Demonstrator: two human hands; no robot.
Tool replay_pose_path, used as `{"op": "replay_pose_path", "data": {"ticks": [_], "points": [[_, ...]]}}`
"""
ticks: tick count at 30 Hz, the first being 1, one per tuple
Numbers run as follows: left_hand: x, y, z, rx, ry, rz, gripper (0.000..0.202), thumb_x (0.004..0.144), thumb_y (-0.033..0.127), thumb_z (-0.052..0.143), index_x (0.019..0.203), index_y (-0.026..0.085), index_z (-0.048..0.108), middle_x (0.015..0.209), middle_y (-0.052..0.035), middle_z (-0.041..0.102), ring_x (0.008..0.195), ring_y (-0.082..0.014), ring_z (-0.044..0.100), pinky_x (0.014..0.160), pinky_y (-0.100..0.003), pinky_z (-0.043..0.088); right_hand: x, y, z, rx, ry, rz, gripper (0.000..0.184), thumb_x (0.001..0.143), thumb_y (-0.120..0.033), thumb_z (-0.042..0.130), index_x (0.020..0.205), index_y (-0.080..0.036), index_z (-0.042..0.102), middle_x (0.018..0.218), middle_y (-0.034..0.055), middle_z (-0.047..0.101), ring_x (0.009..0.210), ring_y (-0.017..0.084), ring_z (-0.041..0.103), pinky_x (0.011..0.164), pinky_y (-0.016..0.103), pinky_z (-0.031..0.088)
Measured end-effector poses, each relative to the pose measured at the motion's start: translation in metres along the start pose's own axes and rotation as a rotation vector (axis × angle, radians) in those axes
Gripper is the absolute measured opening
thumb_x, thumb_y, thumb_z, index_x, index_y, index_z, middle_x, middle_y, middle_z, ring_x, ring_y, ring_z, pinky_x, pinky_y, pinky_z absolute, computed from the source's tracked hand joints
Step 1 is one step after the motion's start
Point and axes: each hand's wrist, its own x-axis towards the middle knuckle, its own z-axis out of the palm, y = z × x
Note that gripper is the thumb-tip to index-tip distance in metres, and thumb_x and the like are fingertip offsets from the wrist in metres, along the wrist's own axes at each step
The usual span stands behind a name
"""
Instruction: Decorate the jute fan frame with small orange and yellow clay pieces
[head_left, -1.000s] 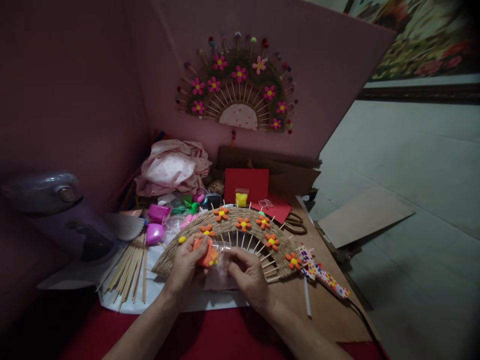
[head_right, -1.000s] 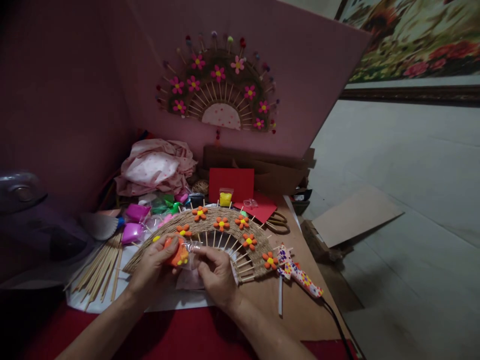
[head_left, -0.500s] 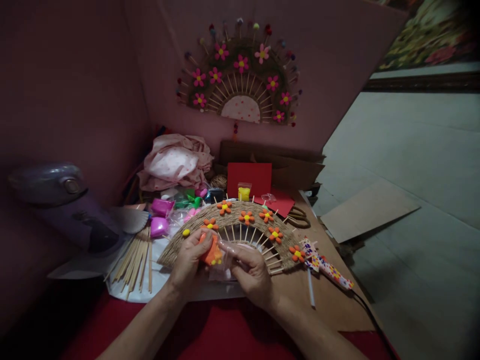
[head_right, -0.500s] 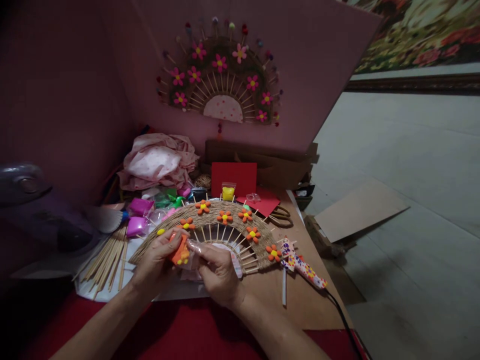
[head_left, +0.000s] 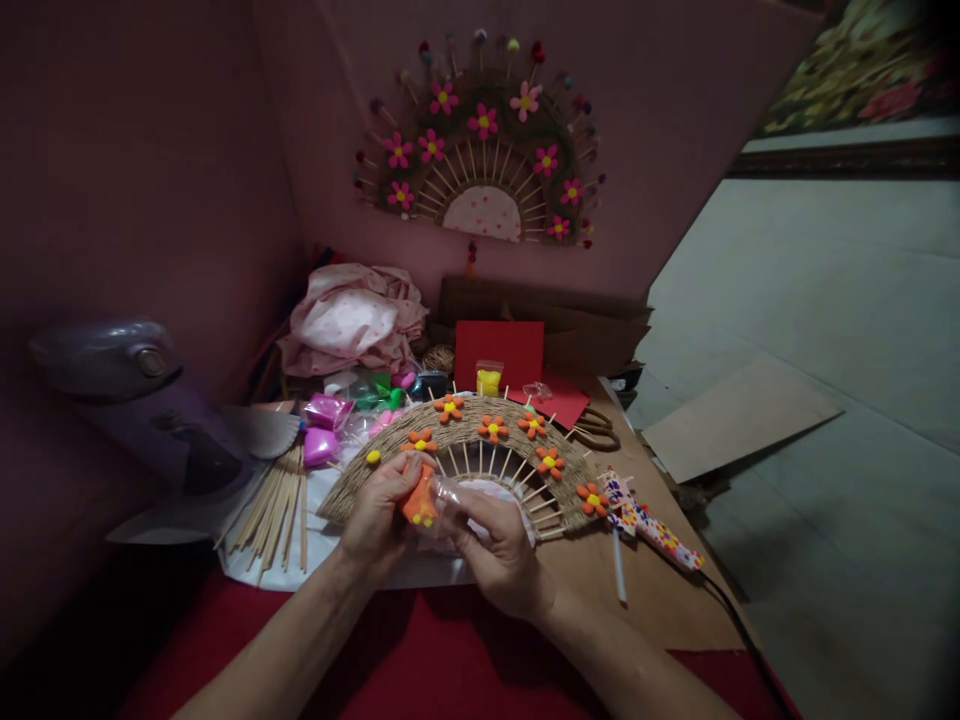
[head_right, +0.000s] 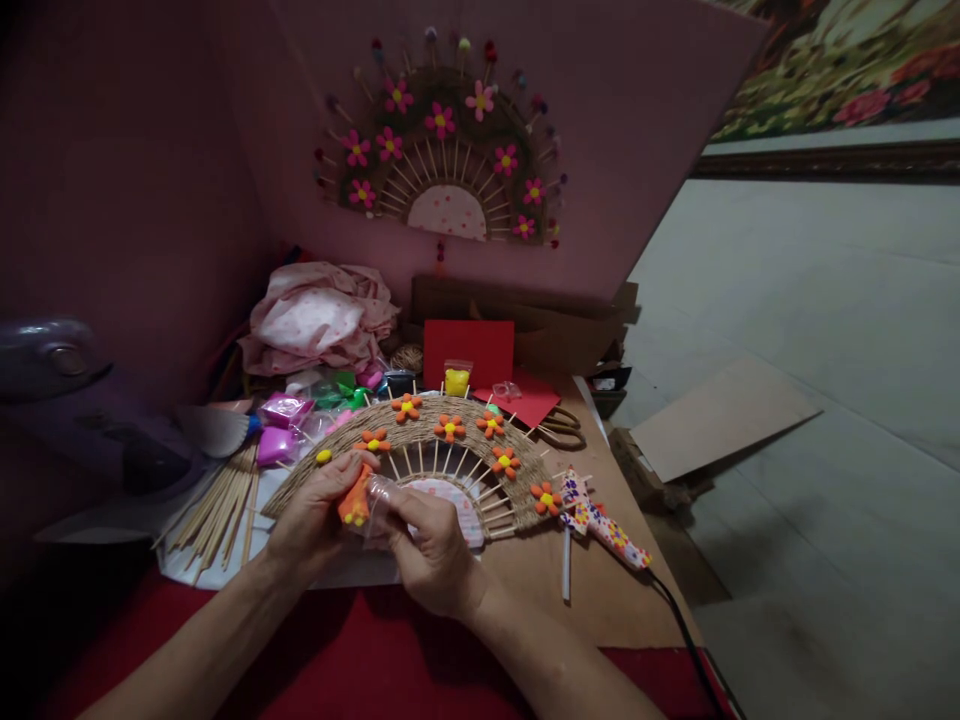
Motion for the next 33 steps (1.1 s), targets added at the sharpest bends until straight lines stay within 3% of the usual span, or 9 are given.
{"op": "replay_pose_path", "data": {"ticks": [4,11,15,19,24,29,33], "points": [[-0.001,0.0,0.002,0.024,0.017,0.039,0.021,0.069,0.03,0.071,0.076,0.014,0.059,0.056,0.0028,0.055,0.045,-0.0071,0.049,0.043,-0.016,0.04,0.0,0.001,-0.001,0.004,-0.018,0.051,0.036,0.085,-0.013,0.049,0.117,-0.022,0.059,0.092,0.0057,0.066,0.083,0.017,0.061,0.083,0.029,0.047],[0.0,-0.001,0.001,0.057,0.072,0.086,0.023,0.068,0.031,0.072,0.075,0.014,0.06,0.055,0.004,0.053,0.044,-0.0053,0.047,0.042,-0.014,0.038,-0.002,0.005,0.001,0.196,-0.022,0.187,0.033,0.079,-0.008,0.048,0.105,-0.021,0.063,0.068,-0.0013,0.058,0.062,0.012,0.055,0.061,0.022,0.048],[-0.001,-0.002,0.003,0.035,0.05,0.092,0.023,0.068,0.032,0.072,0.075,0.014,0.058,0.057,0.0035,0.054,0.046,-0.0064,0.049,0.044,-0.015,0.04,-0.004,0.006,0.004,0.198,0.02,0.217,0.038,0.081,-0.012,0.049,0.116,-0.021,0.06,0.076,0.0011,0.059,0.072,0.014,0.057,0.068,0.024,0.048],[-0.002,-0.002,0.004,0.078,0.042,0.12,0.023,0.068,0.031,0.072,0.073,0.014,0.057,0.058,0.0038,0.053,0.046,-0.0057,0.048,0.043,-0.015,0.039,-0.003,0.005,0.004,0.28,-0.037,0.276,0.038,0.084,-0.017,0.049,0.121,-0.021,0.057,0.067,-0.0021,0.052,0.058,0.01,0.05,0.059,0.021,0.045],[-0.002,-0.003,0.003,0.137,0.043,0.097,0.022,0.067,0.031,0.072,0.073,0.015,0.057,0.057,0.0042,0.053,0.044,-0.0064,0.047,0.041,-0.016,0.038,-0.001,0.004,0.003,0.439,-0.044,0.399,0.024,0.085,-0.026,0.054,0.107,-0.02,0.06,0.071,-0.0015,0.054,0.06,0.01,0.054,0.055,0.02,0.044],[-0.003,-0.001,0.004,0.096,0.073,0.104,0.023,0.065,0.031,0.074,0.073,0.015,0.059,0.056,0.0042,0.053,0.043,-0.006,0.047,0.041,-0.016,0.038,-0.003,0.007,0.007,0.53,-0.036,0.385,0.013,0.085,-0.03,0.056,0.09,-0.018,0.059,0.068,-0.0012,0.056,0.058,0.009,0.052,0.054,0.02,0.043],[-0.003,0.001,0.006,0.059,0.096,0.098,0.025,0.063,0.031,0.075,0.072,0.015,0.059,0.052,0.0048,0.052,0.041,-0.0058,0.046,0.039,-0.015,0.036,-0.005,0.006,0.01,0.483,0.053,0.378,0.017,0.084,-0.032,0.057,0.094,-0.018,0.06,0.068,-0.001,0.055,0.054,0.008,0.049,0.051,0.02,0.042]]}}
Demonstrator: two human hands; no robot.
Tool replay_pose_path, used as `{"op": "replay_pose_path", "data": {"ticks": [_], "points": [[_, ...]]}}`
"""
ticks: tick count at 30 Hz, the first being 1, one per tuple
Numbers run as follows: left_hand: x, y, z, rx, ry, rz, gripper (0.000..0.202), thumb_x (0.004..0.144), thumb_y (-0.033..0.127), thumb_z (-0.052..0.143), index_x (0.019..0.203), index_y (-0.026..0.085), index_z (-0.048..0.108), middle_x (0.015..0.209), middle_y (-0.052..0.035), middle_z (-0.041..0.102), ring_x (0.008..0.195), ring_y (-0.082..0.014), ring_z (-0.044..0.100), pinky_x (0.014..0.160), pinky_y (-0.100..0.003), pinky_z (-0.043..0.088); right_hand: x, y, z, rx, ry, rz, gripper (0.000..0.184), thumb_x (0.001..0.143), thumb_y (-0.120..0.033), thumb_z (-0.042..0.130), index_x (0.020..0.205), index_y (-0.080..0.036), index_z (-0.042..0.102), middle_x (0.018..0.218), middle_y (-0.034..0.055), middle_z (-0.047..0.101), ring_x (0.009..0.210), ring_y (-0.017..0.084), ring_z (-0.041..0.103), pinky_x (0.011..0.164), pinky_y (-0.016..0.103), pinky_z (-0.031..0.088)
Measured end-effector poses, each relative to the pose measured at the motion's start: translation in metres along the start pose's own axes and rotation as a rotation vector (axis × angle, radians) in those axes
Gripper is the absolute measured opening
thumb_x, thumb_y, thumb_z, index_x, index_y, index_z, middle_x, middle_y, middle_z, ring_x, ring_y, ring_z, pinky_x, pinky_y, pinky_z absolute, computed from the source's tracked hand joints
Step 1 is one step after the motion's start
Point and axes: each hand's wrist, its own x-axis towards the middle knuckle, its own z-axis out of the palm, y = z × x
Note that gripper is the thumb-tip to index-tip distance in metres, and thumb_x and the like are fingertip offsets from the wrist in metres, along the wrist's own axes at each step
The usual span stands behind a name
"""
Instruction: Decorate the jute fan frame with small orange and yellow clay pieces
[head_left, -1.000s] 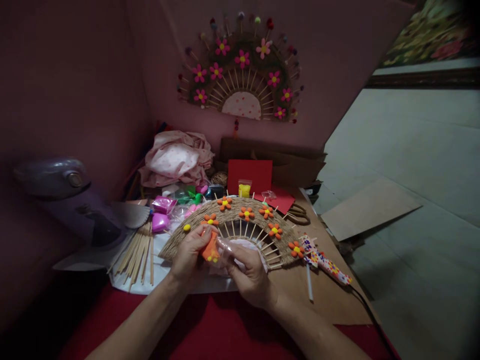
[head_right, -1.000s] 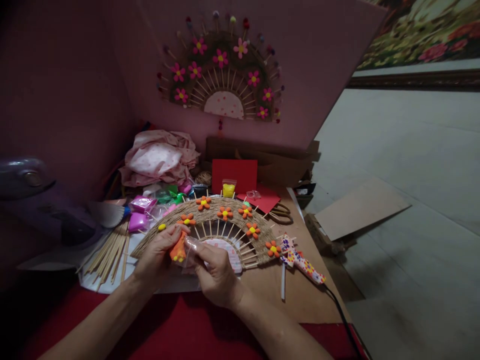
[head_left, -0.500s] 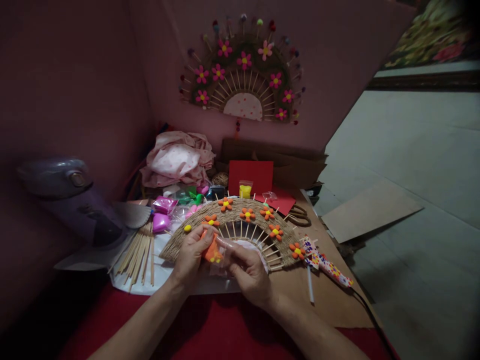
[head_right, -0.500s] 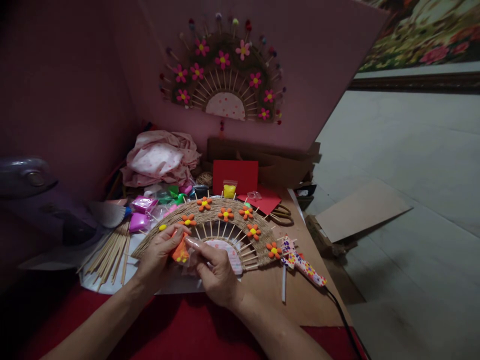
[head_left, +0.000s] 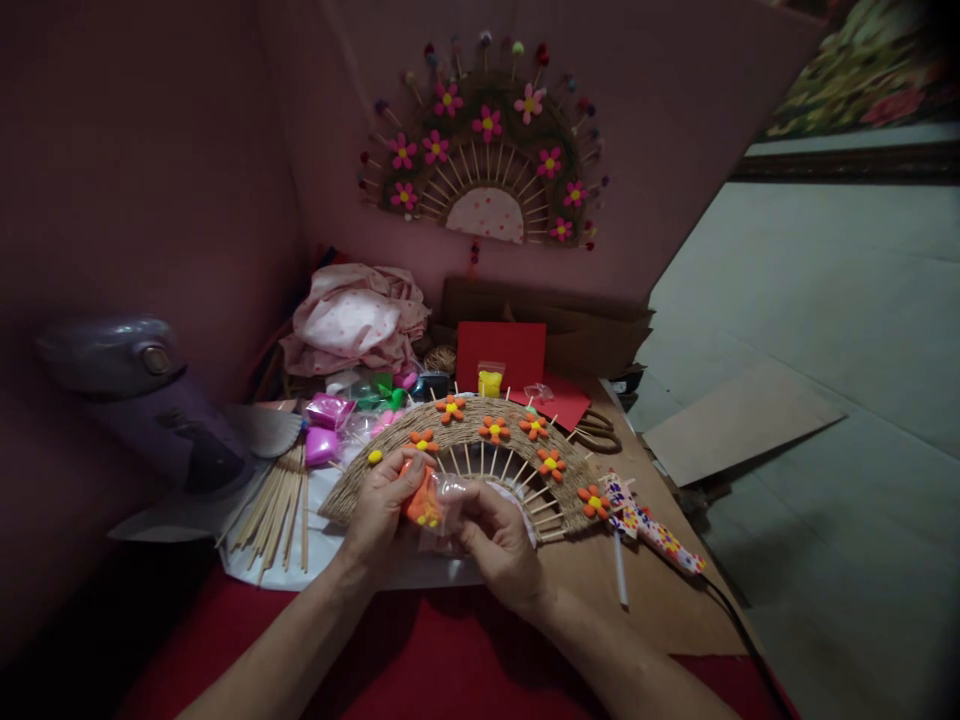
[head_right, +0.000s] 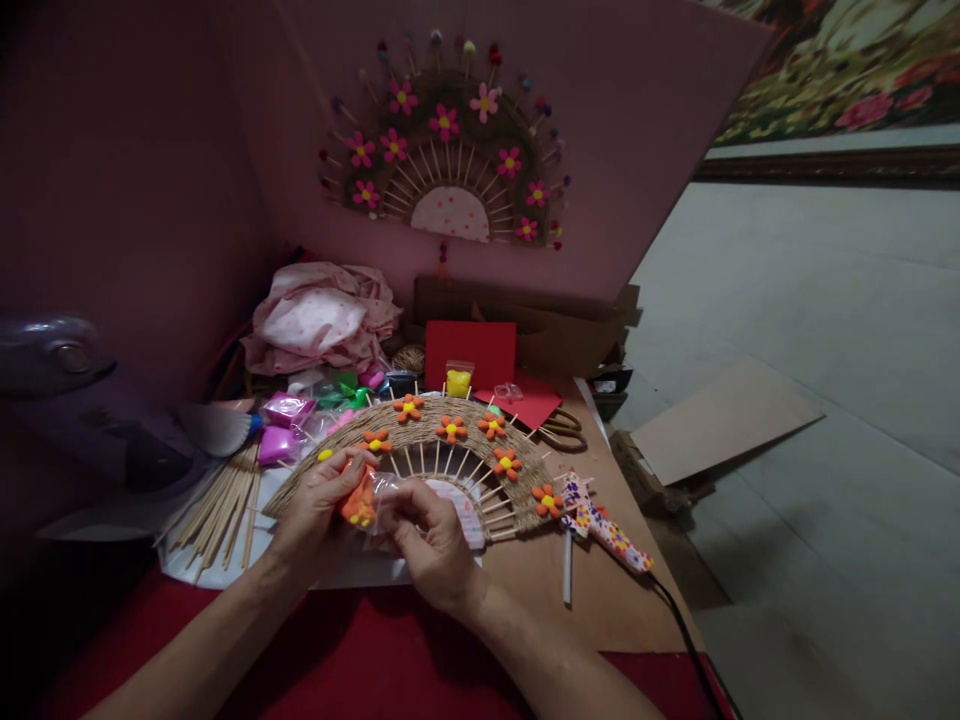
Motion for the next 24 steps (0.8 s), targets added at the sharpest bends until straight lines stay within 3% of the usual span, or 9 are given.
{"op": "replay_pose_path", "data": {"ticks": [5,12,18,24], "points": [[-0.0013,0.0006,0.0025,-0.003,0.018,0.014,0.027,0.061,0.032,0.077,0.071,0.015,0.058,0.055,0.0045,0.054,0.043,-0.0061,0.047,0.041,-0.016,0.038,0.0015,-0.0018,-0.0011,-0.036,-0.016,-0.005,0.017,0.082,-0.027,0.057,0.095,-0.019,0.065,0.066,-0.0013,0.054,0.052,0.008,0.047,0.049,0.019,0.04],[0.0003,-0.0002,0.002,0.034,0.023,0.042,0.027,0.059,0.031,0.078,0.067,0.014,0.058,0.054,0.0052,0.052,0.044,-0.0045,0.045,0.041,-0.014,0.034,0.0031,-0.0073,-0.0033,-0.12,-0.076,-0.032,0.015,0.083,-0.026,0.055,0.081,-0.018,0.068,0.064,-0.0007,0.055,0.054,0.009,0.047,0.05,0.019,0.04],[0.0,0.0004,0.002,0.027,0.014,0.014,0.028,0.06,0.032,0.077,0.07,0.015,0.058,0.053,0.0059,0.051,0.041,-0.0052,0.044,0.04,-0.015,0.036,0.0021,-0.0043,-0.0007,-0.039,0.0,0.001,0.019,0.081,-0.029,0.058,0.095,-0.02,0.067,0.065,-0.0011,0.054,0.051,0.008,0.047,0.048,0.02,0.041],[0.0003,-0.0011,0.0028,0.035,0.06,0.029,0.03,0.058,0.033,0.079,0.068,0.014,0.058,0.053,0.0058,0.051,0.043,-0.0044,0.043,0.04,-0.014,0.034,0.0051,-0.0074,-0.005,-0.072,-0.098,0.01,0.014,0.081,-0.023,0.056,0.076,-0.018,0.069,0.06,-0.0012,0.055,0.051,0.009,0.046,0.048,0.02,0.04]]}}
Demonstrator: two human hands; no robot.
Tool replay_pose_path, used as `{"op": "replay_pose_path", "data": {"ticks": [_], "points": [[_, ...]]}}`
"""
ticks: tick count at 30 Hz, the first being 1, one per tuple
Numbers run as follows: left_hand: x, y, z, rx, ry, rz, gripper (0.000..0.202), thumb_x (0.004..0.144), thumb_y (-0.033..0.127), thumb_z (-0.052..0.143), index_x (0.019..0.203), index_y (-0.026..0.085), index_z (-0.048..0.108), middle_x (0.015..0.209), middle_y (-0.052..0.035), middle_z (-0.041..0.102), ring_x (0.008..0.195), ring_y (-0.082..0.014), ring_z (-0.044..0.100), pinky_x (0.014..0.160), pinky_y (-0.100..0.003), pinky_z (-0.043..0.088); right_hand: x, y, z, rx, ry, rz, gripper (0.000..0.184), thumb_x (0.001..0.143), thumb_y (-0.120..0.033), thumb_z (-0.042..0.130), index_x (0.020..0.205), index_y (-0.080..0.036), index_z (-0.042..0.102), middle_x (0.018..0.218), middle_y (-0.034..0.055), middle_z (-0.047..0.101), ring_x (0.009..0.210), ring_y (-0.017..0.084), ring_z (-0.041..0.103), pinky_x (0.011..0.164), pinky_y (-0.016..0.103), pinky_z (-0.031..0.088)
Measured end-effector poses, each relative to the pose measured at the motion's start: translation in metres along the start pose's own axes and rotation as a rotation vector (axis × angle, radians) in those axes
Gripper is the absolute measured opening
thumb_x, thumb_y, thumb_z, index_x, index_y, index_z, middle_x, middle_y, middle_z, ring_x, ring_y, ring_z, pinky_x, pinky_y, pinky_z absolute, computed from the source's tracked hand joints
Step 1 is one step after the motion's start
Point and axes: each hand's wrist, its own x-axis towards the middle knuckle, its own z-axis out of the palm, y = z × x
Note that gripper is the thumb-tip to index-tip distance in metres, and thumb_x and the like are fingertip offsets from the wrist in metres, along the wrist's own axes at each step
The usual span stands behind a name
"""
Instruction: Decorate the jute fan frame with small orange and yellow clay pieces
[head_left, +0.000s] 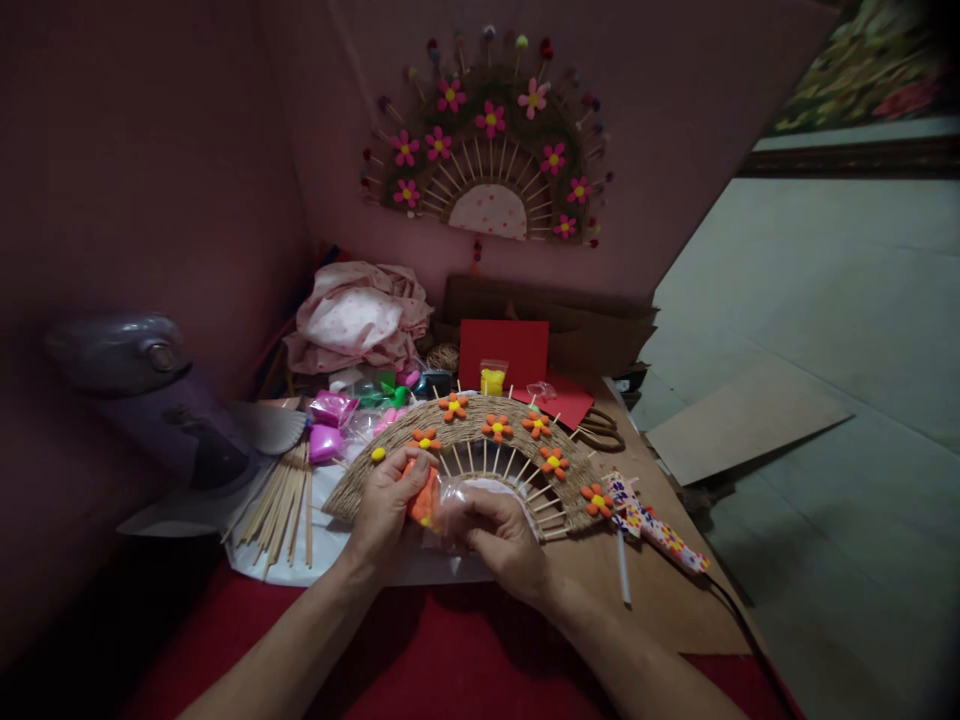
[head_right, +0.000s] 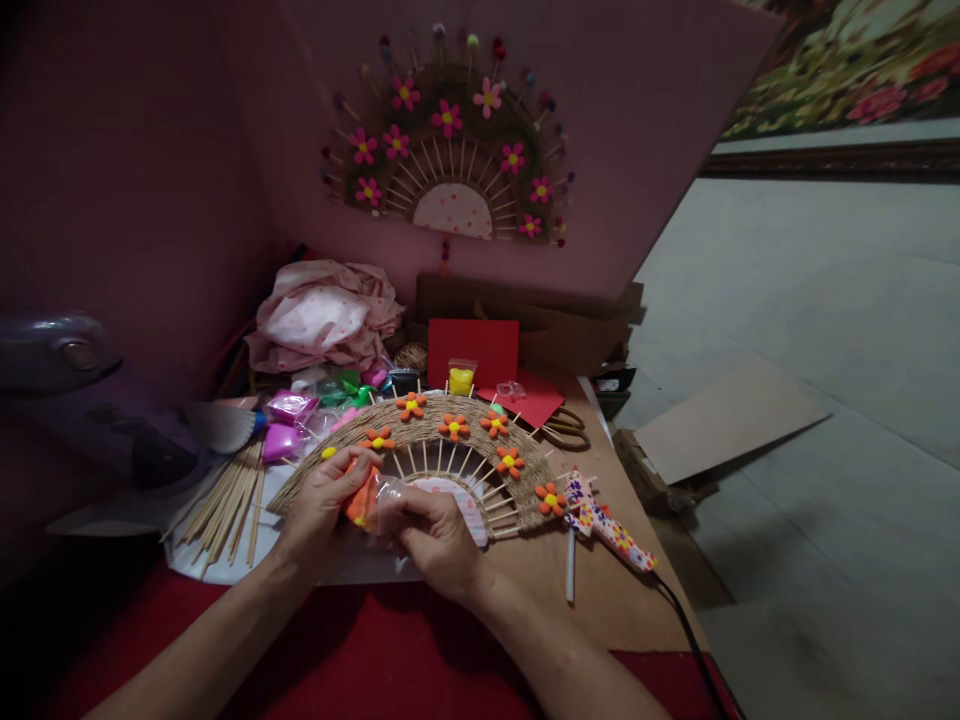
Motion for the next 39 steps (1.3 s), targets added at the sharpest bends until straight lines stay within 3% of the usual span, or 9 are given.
{"op": "replay_pose_path", "data": {"ticks": [4,7,11,23,26,30,35,39], "points": [[0.0,0.001,-0.001,0.003,-0.024,-0.021,0.03,0.061,0.036,0.077,0.071,0.014,0.057,0.055,0.0055,0.051,0.043,-0.0046,0.043,0.04,-0.014,0.035,0.0,0.004,-0.001,0.059,0.053,0.015,0.011,0.081,-0.024,0.058,0.077,-0.019,0.067,0.061,-0.0019,0.055,0.052,0.009,0.048,0.049,0.019,0.041],[-0.001,0.004,-0.003,0.003,-0.151,-0.089,0.026,0.069,0.036,0.07,0.081,0.016,0.058,0.061,0.0039,0.053,0.046,-0.0066,0.047,0.041,-0.016,0.039,0.001,0.01,-0.003,0.113,0.117,0.029,0.015,0.081,-0.029,0.06,0.088,-0.02,0.069,0.06,-0.0026,0.054,0.051,0.008,0.048,0.049,0.02,0.041],[-0.001,0.006,-0.006,0.025,-0.267,-0.152,0.028,0.071,0.031,0.069,0.091,0.017,0.057,0.064,0.0031,0.053,0.043,-0.0055,0.045,0.036,-0.015,0.036,0.002,0.015,-0.007,0.186,0.156,0.084,0.018,0.077,-0.034,0.065,0.087,-0.02,0.071,0.06,-0.0022,0.056,0.047,0.007,0.047,0.047,0.02,0.041],[0.002,-0.001,-0.007,0.105,-0.176,-0.069,0.024,0.072,0.03,0.066,0.086,0.016,0.052,0.053,0.007,0.049,0.032,-0.0021,0.037,0.031,-0.012,0.029,0.005,0.015,-0.012,0.202,0.066,0.135,0.015,0.076,-0.031,0.066,0.073,-0.017,0.071,0.057,-0.0013,0.059,0.047,0.007,0.048,0.047,0.018,0.039],[0.001,0.0,-0.006,0.098,-0.155,-0.057,0.023,0.073,0.031,0.065,0.084,0.016,0.052,0.054,0.0071,0.048,0.033,-0.0019,0.035,0.03,-0.012,0.028,0.004,0.014,-0.009,0.219,0.109,0.127,0.013,0.074,-0.028,0.066,0.082,-0.019,0.072,0.056,-0.0019,0.059,0.046,0.006,0.049,0.046,0.018,0.04],[-0.001,0.001,-0.005,0.112,-0.138,-0.047,0.024,0.071,0.033,0.066,0.081,0.016,0.052,0.055,0.0067,0.048,0.036,-0.0021,0.037,0.031,-0.011,0.029,0.003,0.015,-0.008,0.237,0.11,0.135,0.028,0.073,-0.025,0.067,0.101,-0.021,0.071,0.055,-0.0031,0.058,0.043,0.005,0.046,0.044,0.018,0.037],[-0.003,0.0,-0.004,0.151,-0.149,-0.053,0.027,0.07,0.037,0.067,0.08,0.016,0.053,0.051,0.0079,0.046,0.032,-0.0014,0.034,0.029,-0.011,0.027,0.002,0.014,-0.014,0.247,0.031,0.2,0.025,0.075,-0.026,0.065,0.098,-0.019,0.072,0.054,-0.002,0.058,0.043,0.005,0.045,0.044,0.018,0.036],[-0.004,-0.001,-0.005,0.165,-0.145,-0.042,0.027,0.07,0.037,0.067,0.079,0.016,0.052,0.049,0.008,0.047,0.031,-0.0015,0.034,0.028,-0.011,0.026,0.004,0.012,-0.018,0.264,-0.019,0.197,0.025,0.07,-0.016,0.061,0.091,-0.02,0.073,0.056,-0.0025,0.058,0.044,0.005,0.046,0.044,0.018,0.036]]}}
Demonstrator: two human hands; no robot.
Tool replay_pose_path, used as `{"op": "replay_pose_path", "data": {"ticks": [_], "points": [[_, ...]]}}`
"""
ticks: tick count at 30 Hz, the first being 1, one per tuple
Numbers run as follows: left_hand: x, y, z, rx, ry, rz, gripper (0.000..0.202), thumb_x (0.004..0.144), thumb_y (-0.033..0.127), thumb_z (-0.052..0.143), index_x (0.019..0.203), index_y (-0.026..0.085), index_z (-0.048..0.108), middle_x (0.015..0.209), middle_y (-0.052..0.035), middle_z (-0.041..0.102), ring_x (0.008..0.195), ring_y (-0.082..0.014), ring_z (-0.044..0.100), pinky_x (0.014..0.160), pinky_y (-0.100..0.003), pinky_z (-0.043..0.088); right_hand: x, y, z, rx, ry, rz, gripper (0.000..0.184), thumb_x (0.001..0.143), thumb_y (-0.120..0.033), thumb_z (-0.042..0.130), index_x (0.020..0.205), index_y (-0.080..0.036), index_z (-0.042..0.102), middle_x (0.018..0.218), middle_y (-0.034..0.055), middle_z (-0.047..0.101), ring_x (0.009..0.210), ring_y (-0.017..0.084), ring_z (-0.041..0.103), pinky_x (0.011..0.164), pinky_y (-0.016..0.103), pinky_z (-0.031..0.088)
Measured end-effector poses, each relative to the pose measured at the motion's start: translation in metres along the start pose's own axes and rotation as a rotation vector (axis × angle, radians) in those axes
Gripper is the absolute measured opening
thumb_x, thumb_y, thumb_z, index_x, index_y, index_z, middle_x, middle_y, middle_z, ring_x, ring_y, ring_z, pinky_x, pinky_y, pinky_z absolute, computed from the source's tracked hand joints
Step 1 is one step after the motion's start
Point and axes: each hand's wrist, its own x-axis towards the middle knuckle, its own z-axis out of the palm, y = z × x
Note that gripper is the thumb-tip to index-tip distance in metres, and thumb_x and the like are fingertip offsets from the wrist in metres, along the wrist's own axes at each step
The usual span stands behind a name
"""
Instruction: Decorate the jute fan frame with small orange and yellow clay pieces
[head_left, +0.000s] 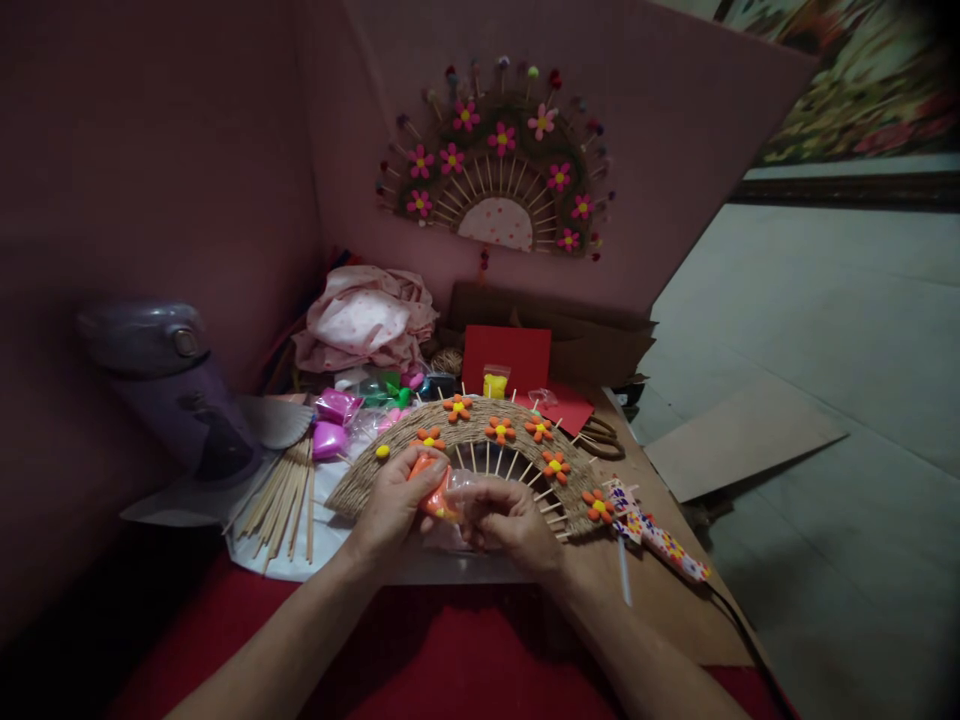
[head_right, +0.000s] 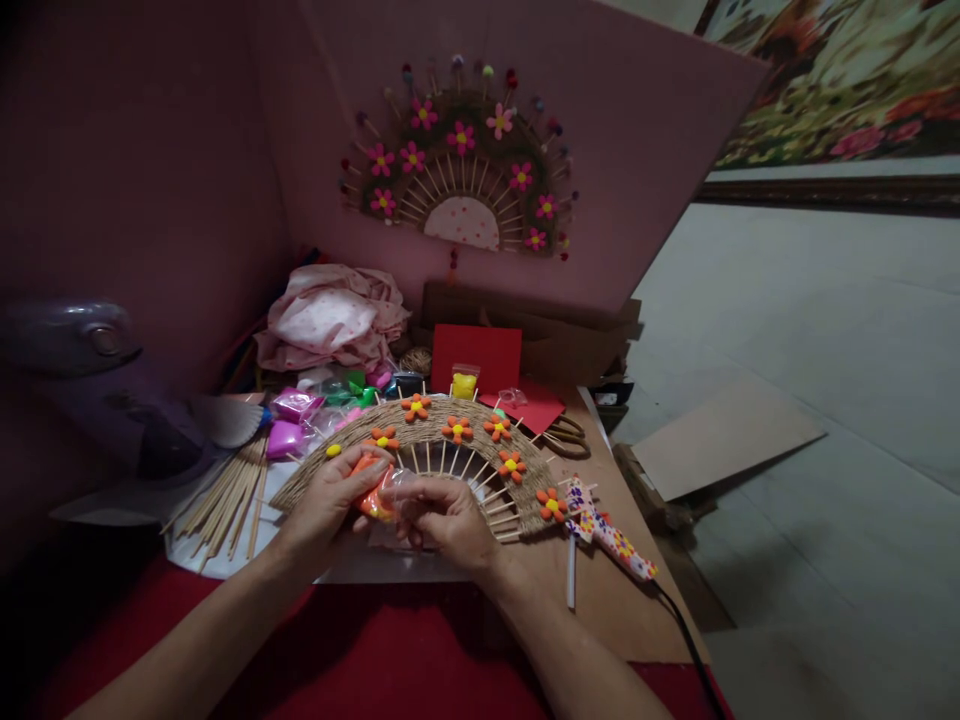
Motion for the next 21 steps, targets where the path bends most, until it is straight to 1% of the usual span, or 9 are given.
{"op": "replay_pose_path", "data": {"ticks": [3,6,8,10,13,16,17,19,21], "points": [[0.0001,-0.0021,-0.0012,0.015,0.004,-0.011,0.026,0.071,0.038,0.066,0.079,0.017,0.052,0.046,0.0082,0.046,0.029,-0.0016,0.033,0.028,-0.011,0.023,0.0006,-0.0022,-0.0011,-0.014,-0.04,-0.001,0.03,0.066,-0.01,0.055,0.088,-0.019,0.073,0.055,-0.0037,0.057,0.045,0.005,0.045,0.045,0.017,0.036],[0.0006,-0.0033,-0.0006,0.021,0.021,-0.02,0.026,0.07,0.037,0.066,0.078,0.017,0.052,0.045,0.0084,0.046,0.028,-0.0019,0.033,0.028,-0.011,0.024,0.0011,-0.003,-0.002,-0.026,-0.053,0.008,0.035,0.061,-0.006,0.05,0.083,-0.019,0.073,0.054,-0.0043,0.056,0.045,0.005,0.046,0.045,0.017,0.035],[0.0008,-0.0033,0.0008,0.021,0.046,-0.026,0.026,0.069,0.037,0.067,0.076,0.017,0.051,0.044,0.0088,0.045,0.027,-0.002,0.032,0.027,-0.011,0.023,0.0014,-0.003,-0.0023,-0.045,-0.048,0.013,0.034,0.059,-0.005,0.047,0.079,-0.017,0.072,0.053,-0.0045,0.056,0.045,0.005,0.045,0.044,0.016,0.034],[0.0009,-0.0029,0.0025,0.009,0.064,-0.024,0.027,0.068,0.037,0.068,0.075,0.017,0.05,0.043,0.0094,0.044,0.027,-0.0018,0.032,0.027,-0.012,0.022,0.0017,-0.0028,-0.0024,-0.067,-0.035,0.022,0.03,0.058,-0.006,0.047,0.074,-0.016,0.07,0.052,-0.0046,0.055,0.044,0.005,0.045,0.043,0.016,0.034],[0.0008,-0.0018,0.0037,-0.022,0.067,-0.007,0.027,0.068,0.035,0.068,0.076,0.017,0.051,0.045,0.0095,0.045,0.027,-0.0013,0.031,0.027,-0.011,0.023,0.0021,-0.0025,-0.0017,-0.074,-0.026,0.03,0.019,0.062,-0.009,0.051,0.069,-0.016,0.067,0.052,-0.0046,0.055,0.042,0.005,0.044,0.042,0.016,0.034],[0.001,-0.0003,0.0032,-0.055,0.056,0.012,0.026,0.069,0.035,0.068,0.079,0.017,0.052,0.047,0.0092,0.046,0.028,-0.0011,0.032,0.027,-0.011,0.023,0.0016,-0.0022,0.0001,-0.074,-0.007,-0.014,0.008,0.069,-0.016,0.057,0.072,-0.016,0.065,0.055,-0.0037,0.057,0.043,0.005,0.045,0.043,0.017,0.036],[0.0012,0.0002,0.0028,-0.066,0.055,0.016,0.026,0.07,0.035,0.067,0.081,0.017,0.051,0.047,0.0093,0.046,0.027,-0.0011,0.031,0.027,-0.011,0.022,0.0012,-0.0022,0.0009,-0.075,0.011,-0.039,0.006,0.072,-0.019,0.059,0.075,-0.016,0.064,0.056,-0.0033,0.058,0.044,0.006,0.047,0.045,0.018,0.038],[0.0015,0.0011,0.0022,-0.074,0.061,0.027,0.025,0.071,0.035,0.066,0.082,0.018,0.051,0.046,0.0096,0.046,0.027,-0.0014,0.031,0.027,-0.011,0.022,0.0,-0.0025,0.0028,-0.091,0.052,-0.083,0.01,0.077,-0.025,0.061,0.082,-0.017,0.063,0.058,-0.0026,0.06,0.046,0.006,0.049,0.047,0.019,0.041],[0.0016,0.0012,0.0018,-0.057,0.075,0.049,0.025,0.072,0.035,0.066,0.082,0.018,0.05,0.048,0.0094,0.047,0.027,-0.0018,0.032,0.027,-0.011,0.022,-0.0014,-0.0034,0.005,-0.135,0.084,-0.099,0.014,0.08,-0.029,0.061,0.085,-0.016,0.063,0.06,-0.002,0.06,0.047,0.007,0.05,0.049,0.019,0.042]]}}
